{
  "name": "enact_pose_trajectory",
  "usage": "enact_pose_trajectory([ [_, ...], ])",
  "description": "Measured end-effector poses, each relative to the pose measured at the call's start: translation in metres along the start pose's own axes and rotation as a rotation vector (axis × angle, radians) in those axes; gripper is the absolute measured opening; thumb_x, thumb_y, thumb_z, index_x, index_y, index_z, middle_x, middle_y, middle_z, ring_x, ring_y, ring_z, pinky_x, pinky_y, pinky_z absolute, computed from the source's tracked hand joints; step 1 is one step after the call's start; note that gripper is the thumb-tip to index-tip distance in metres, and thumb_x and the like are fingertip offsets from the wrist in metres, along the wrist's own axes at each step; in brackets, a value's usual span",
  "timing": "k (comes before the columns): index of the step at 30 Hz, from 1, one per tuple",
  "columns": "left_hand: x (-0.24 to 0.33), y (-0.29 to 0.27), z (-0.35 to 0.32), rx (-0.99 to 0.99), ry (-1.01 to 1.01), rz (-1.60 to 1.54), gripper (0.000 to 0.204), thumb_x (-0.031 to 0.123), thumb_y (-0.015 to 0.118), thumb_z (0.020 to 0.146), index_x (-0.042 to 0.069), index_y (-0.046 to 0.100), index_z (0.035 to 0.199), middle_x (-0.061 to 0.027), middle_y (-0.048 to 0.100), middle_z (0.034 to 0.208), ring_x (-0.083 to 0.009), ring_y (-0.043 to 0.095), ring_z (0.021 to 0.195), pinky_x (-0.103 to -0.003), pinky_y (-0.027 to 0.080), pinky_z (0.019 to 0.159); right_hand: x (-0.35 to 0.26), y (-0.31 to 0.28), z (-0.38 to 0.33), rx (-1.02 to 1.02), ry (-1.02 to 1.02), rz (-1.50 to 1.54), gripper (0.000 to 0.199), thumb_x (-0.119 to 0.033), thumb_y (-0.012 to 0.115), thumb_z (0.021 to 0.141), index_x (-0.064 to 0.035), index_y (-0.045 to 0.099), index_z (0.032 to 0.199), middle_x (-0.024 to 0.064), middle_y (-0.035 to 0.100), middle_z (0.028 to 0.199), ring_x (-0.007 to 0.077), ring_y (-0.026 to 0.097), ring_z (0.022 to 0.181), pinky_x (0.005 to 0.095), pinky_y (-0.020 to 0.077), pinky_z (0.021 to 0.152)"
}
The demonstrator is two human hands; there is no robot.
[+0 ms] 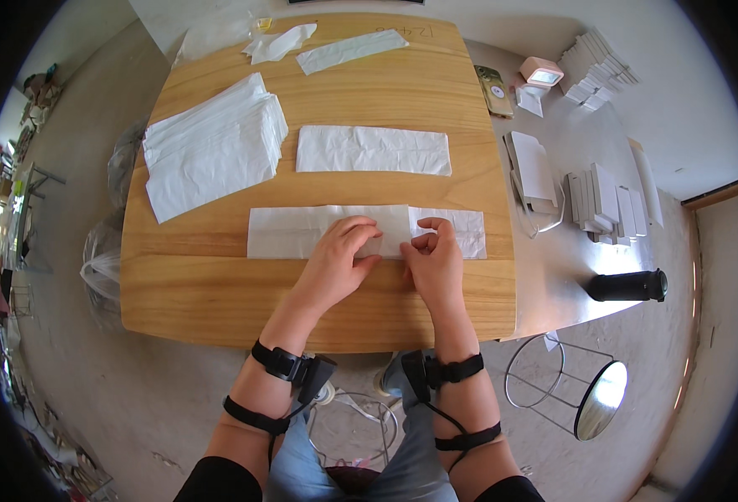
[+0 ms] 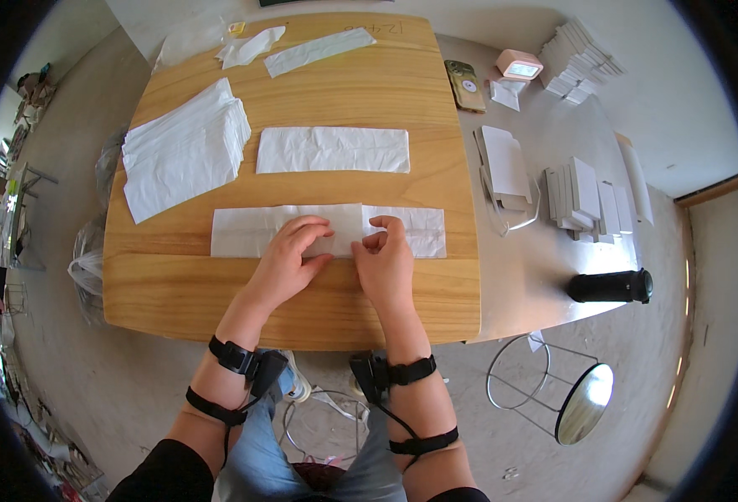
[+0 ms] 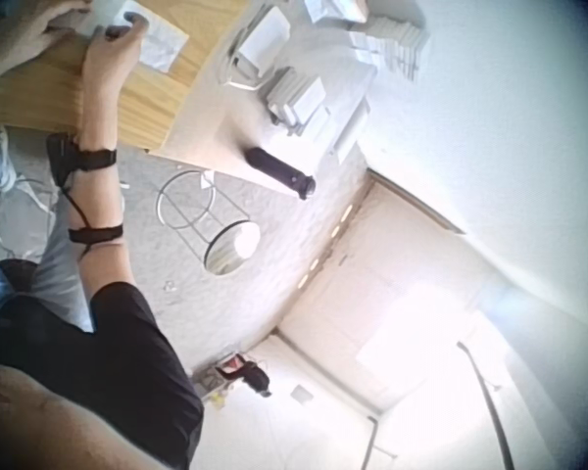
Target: Folding long white plastic strips or bags on a wooden table.
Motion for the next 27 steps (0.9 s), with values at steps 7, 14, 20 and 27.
enact_pose_trajectory([
  [7,-0.002,0.004,0.002,-0.014,-0.048,-0.027,0.034,0.003,0.078,0.072,0.003,0.063,0.103,-0.0103,0.061,0.116,-0.0311,0.058,0.109,-0.038,0.05,0.091,0.0,0.001,0.002,0.022,0.014,0.002,0.035,-0.001,0.071,0.081,0.0001,0.052,0.11,0.0088,0.063,0.072,0.0149,0.059,0.055,0.0296,0.0445,0.049],
  [14,-0.004,0.006,0.002,0.007,-0.055,-0.025,0.034,0.004,0.079,0.073,0.004,0.065,0.104,-0.0103,0.061,0.116,-0.0301,0.06,0.107,-0.037,0.051,0.088,-0.002,0.002,0.003,0.052,0.007,-0.026,0.033,-0.002,0.073,0.08,0.0006,0.054,0.106,0.0086,0.064,0.07,0.0158,0.06,0.06,0.0299,0.0456,0.053],
  [20,-0.007,0.007,0.002,0.047,-0.062,-0.031,0.017,0.005,0.076,0.079,0.002,0.07,0.095,-0.0105,0.064,0.111,-0.0288,0.062,0.102,-0.035,0.053,0.083,0.004,0.004,0.008,0.083,-0.023,-0.029,0.032,-0.005,0.075,0.079,0.0004,0.055,0.104,0.0082,0.064,0.069,0.0161,0.06,0.061,0.0301,0.0462,0.055],
  [27,-0.014,0.01,0.002,0.131,-0.141,-0.078,0.009,0.005,0.072,0.085,0.0,0.07,0.092,-0.0098,0.066,0.107,-0.0236,0.067,0.087,-0.031,0.055,0.072,-0.009,0.006,0.0,0.084,-0.201,-0.092,0.041,-0.007,0.075,0.079,-0.0018,0.051,0.111,0.0093,0.063,0.073,0.0188,0.062,0.063,0.0331,0.0477,0.058],
])
Point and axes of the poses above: each hand's wrist, its own z-axis towards the middle knuckle, its own y-axis out of the palm, x = y × z, the point moved 5 cm from there along z, towards the middle knuckle
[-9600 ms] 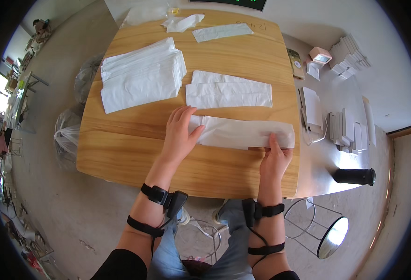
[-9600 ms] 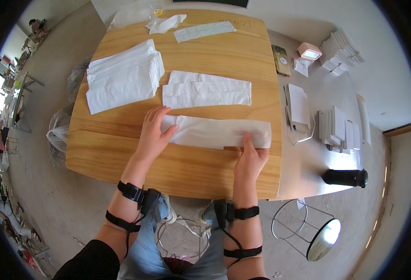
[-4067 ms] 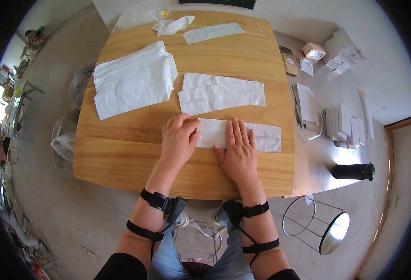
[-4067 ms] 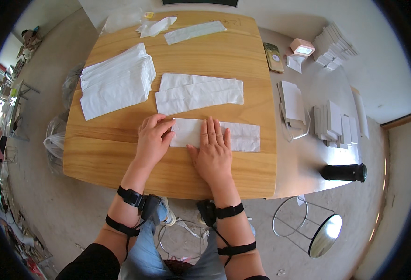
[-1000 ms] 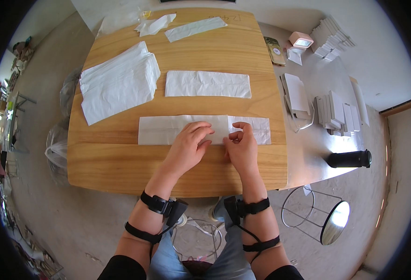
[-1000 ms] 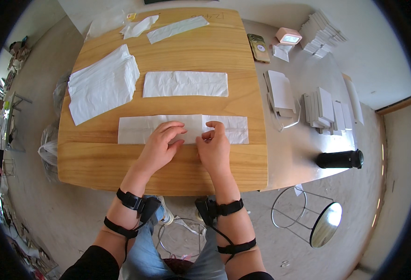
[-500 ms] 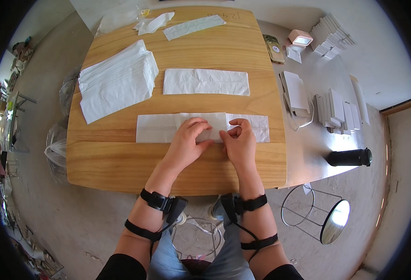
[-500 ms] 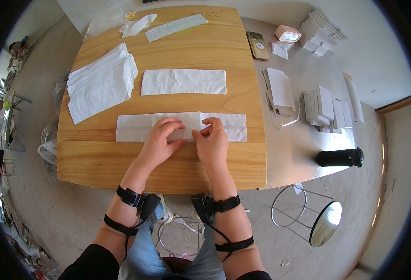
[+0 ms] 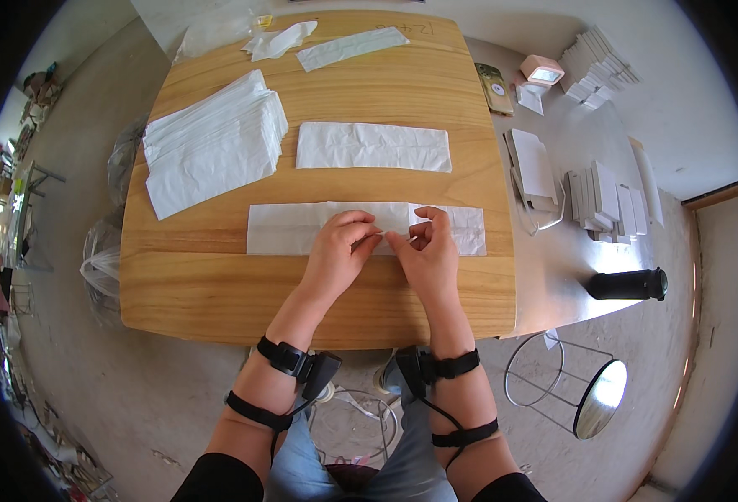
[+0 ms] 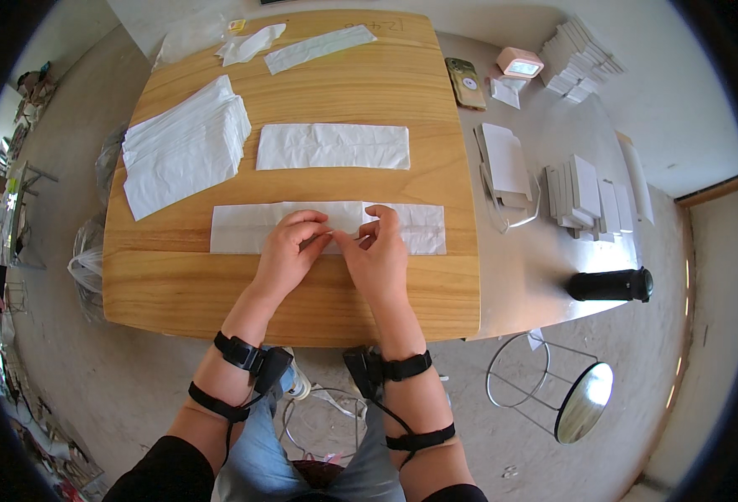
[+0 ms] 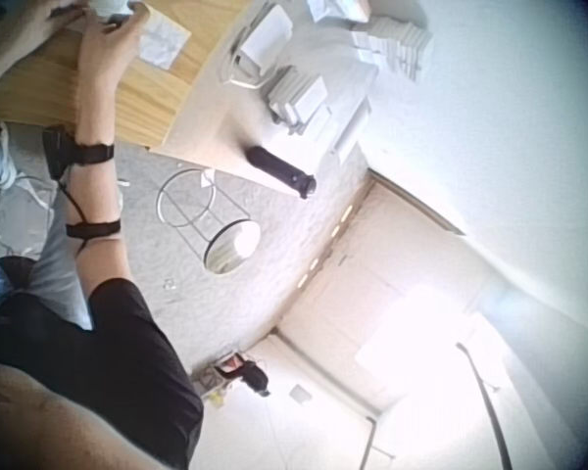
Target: Folding long white plastic strips or bags on a wooden table.
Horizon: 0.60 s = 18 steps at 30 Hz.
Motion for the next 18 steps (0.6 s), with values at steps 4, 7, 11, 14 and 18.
enact_pose_trajectory([
  [4,-0.001,0.0,0.001,0.0,-0.045,-0.043,0.009,0.005,0.071,0.086,-0.001,0.069,0.093,-0.0095,0.067,0.107,-0.0202,0.067,0.085,-0.029,0.055,0.072,0.0,0.001,-0.002,-0.046,-0.024,-0.092,0.043,-0.005,0.073,0.079,-0.0031,0.048,0.114,0.0114,0.063,0.076,0.023,0.062,0.063,0.0357,0.0488,0.06],
  [7,-0.009,-0.001,0.002,0.01,-0.117,-0.172,0.008,0.006,0.07,0.088,-0.001,0.069,0.093,-0.0082,0.068,0.103,-0.0179,0.066,0.083,-0.029,0.053,0.07,0.005,0.002,-0.002,-0.022,-0.015,-0.129,0.043,-0.003,0.071,0.078,-0.0033,0.049,0.115,0.0125,0.063,0.077,0.0265,0.062,0.065,0.0383,0.0495,0.063],
  [11,-0.026,-0.012,0.002,0.059,-0.365,-0.544,0.011,0.013,0.067,0.093,0.002,0.069,0.096,-0.0022,0.067,0.097,-0.0102,0.061,0.081,-0.025,0.05,0.072,0.01,0.001,-0.004,0.007,-0.011,-0.161,0.041,-0.001,0.069,0.078,-0.0036,0.049,0.114,0.01,0.063,0.075,0.0219,0.061,0.066,0.0349,0.0489,0.063],
  [14,-0.053,-0.045,-0.003,0.43,-0.44,-0.774,0.021,0.021,0.068,0.094,0.003,0.065,0.102,-0.0018,0.064,0.097,-0.0092,0.059,0.086,-0.025,0.048,0.08,0.009,-0.001,-0.004,0.01,-0.009,-0.16,0.041,0.0,0.069,0.079,-0.0032,0.049,0.114,0.008,0.063,0.074,0.0173,0.061,0.064,0.0314,0.0483,0.063],
  [18,-0.08,-0.106,-0.007,0.732,-0.404,-0.881,0.024,0.017,0.064,0.096,0.002,0.056,0.112,-0.0059,0.06,0.108,-0.0128,0.057,0.098,-0.028,0.047,0.088,0.006,0.005,-0.005,-0.018,-0.004,-0.143,0.04,0.0,0.068,0.08,-0.0032,0.049,0.115,0.0085,0.063,0.075,0.0178,0.061,0.064,0.0318,0.0486,0.063],
])
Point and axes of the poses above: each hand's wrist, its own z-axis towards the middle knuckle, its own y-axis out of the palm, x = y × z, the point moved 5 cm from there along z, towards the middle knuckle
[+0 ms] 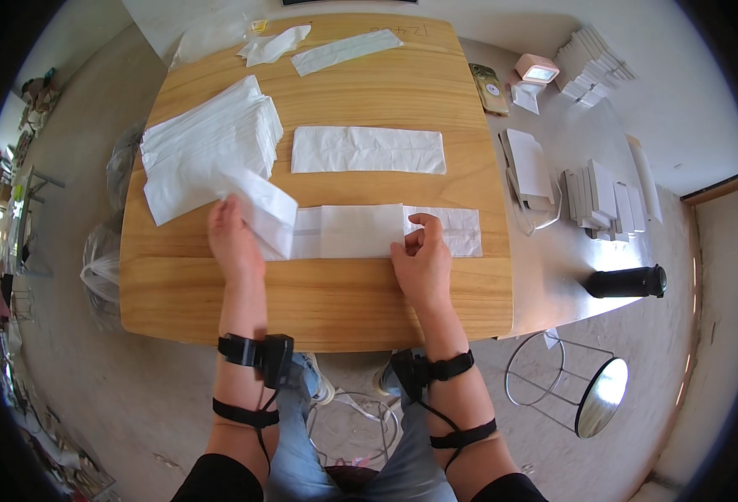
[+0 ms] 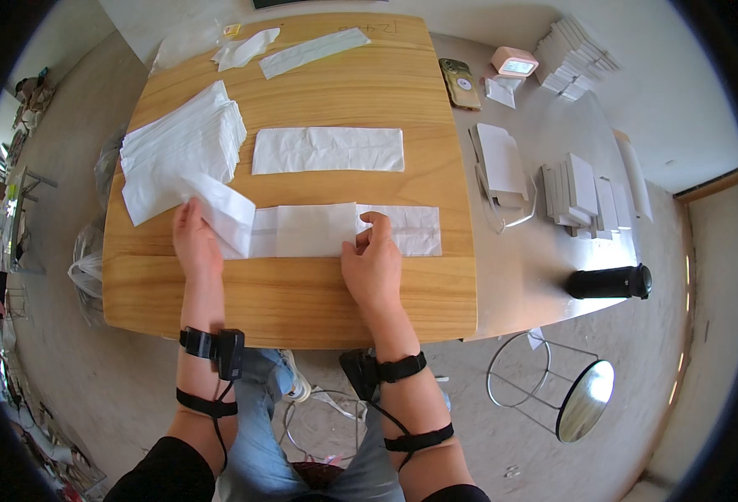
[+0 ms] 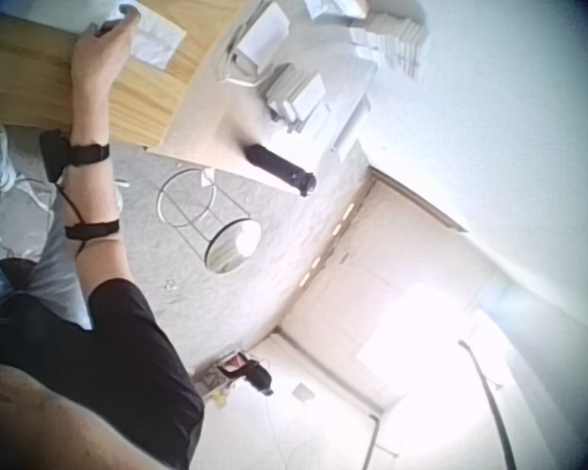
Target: Folding long white plastic strips or bags on a wooden table.
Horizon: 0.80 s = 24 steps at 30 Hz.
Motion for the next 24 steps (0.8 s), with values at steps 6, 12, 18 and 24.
enact_pose_trajectory([
  [6,0.03,0.011,-0.025,0.058,0.737,0.797,0.05,0.003,0.058,0.095,-0.002,0.037,0.14,-0.0149,0.044,0.142,-0.0249,0.043,0.132,-0.035,0.04,0.107,0.004,-0.01,0.002,0.067,0.008,0.036,0.037,0.0,0.067,0.081,-0.0039,0.05,0.113,0.0087,0.063,0.074,0.0184,0.06,0.063,0.0325,0.0485,0.063],
  [12,-0.017,0.042,-0.048,-0.335,0.416,0.581,0.042,0.006,0.055,0.097,-0.001,0.042,0.137,-0.0148,0.046,0.141,-0.0263,0.047,0.131,-0.036,0.037,0.11,0.0,-0.008,0.001,0.071,-0.059,-0.063,0.036,-0.001,0.065,0.082,-0.0043,0.048,0.113,0.0136,0.063,0.071,0.0312,0.063,0.065,0.0411,0.049,0.06],
  [18,-0.035,0.042,-0.043,-0.472,0.21,0.61,0.039,0.005,0.049,0.1,0.0,0.041,0.138,-0.0141,0.045,0.141,-0.0247,0.044,0.133,-0.035,0.035,0.112,-0.001,-0.008,0.0,0.072,-0.059,-0.099,0.036,-0.001,0.065,0.082,-0.004,0.047,0.113,0.014,0.063,0.071,0.0326,0.063,0.066,0.0423,0.0493,0.061],
  [24,-0.033,0.048,-0.045,-0.451,0.323,0.698,0.035,0.009,0.053,0.098,0.002,0.049,0.132,-0.0167,0.052,0.133,-0.0287,0.052,0.124,-0.038,0.044,0.103,0.001,-0.008,0.001,0.056,-0.037,-0.095,0.038,-0.002,0.066,0.082,-0.0032,0.048,0.115,0.0148,0.063,0.071,0.0333,0.063,0.066,0.0426,0.0496,0.062],
])
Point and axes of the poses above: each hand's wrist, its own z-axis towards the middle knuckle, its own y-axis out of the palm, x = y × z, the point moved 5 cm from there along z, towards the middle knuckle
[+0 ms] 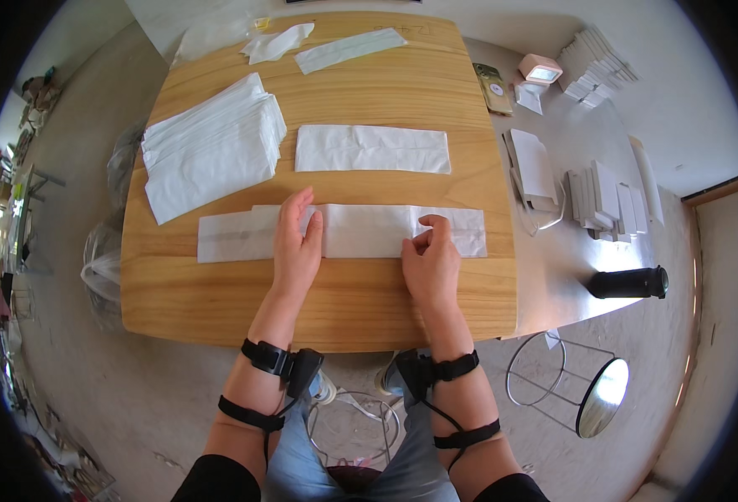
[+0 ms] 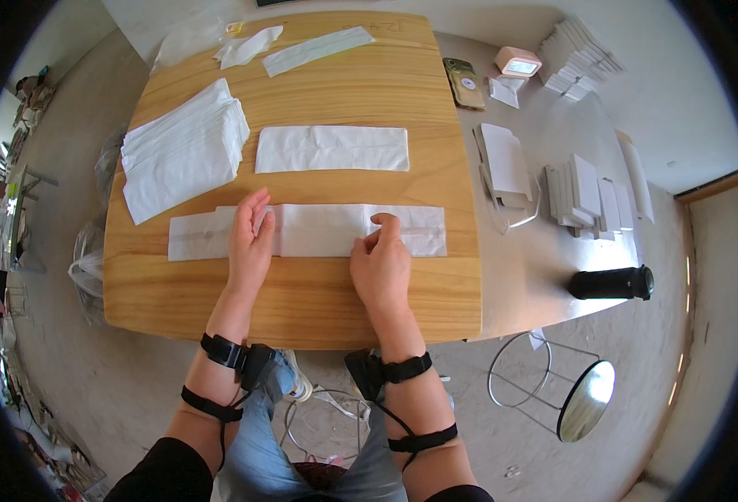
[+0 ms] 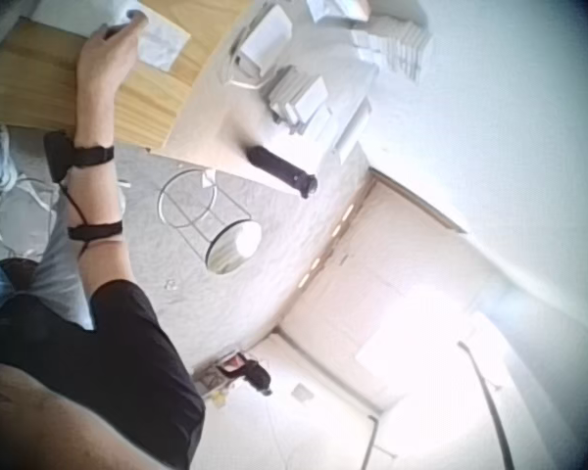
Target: Folding long white plastic strips or bags on a wooden table.
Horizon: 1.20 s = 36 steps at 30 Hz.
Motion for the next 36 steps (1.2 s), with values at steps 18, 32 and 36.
enact_pose_trajectory([
  [18,0.054,0.079,-0.044,-0.48,0.466,0.631,0.062,0.028,0.068,0.088,0.008,0.046,0.143,-0.0096,0.036,0.154,-0.0279,0.033,0.142,-0.047,0.029,0.116,0.046,-0.087,0.018,0.217,0.217,-0.621,0.033,-0.028,0.073,0.082,-0.0049,0.061,0.102,0.0131,0.063,0.101,0.0343,0.06,0.098,0.0438,0.0485,0.084],
  [32,0.059,0.087,-0.046,-0.533,0.491,0.773,0.059,0.032,0.063,0.091,0.02,0.044,0.145,0.0002,0.036,0.155,-0.0373,0.027,0.143,-0.066,0.016,0.112,0.04,-0.081,0.019,0.273,0.092,0.017,0.015,-0.005,0.068,0.085,-0.0023,0.057,0.096,0.009,0.065,0.082,0.02,0.062,0.067,0.0312,0.0495,0.063],
  [36,0.064,0.09,-0.047,-0.537,0.495,0.801,0.057,0.029,0.063,0.091,0.02,0.044,0.145,0.0002,0.036,0.155,-0.0398,0.028,0.142,-0.068,0.016,0.111,0.03,-0.071,0.015,0.319,-0.027,0.243,0.022,0.0,0.067,0.084,-0.0017,0.055,0.103,0.0078,0.064,0.081,0.0142,0.059,0.068,0.0286,0.0489,0.064],
])
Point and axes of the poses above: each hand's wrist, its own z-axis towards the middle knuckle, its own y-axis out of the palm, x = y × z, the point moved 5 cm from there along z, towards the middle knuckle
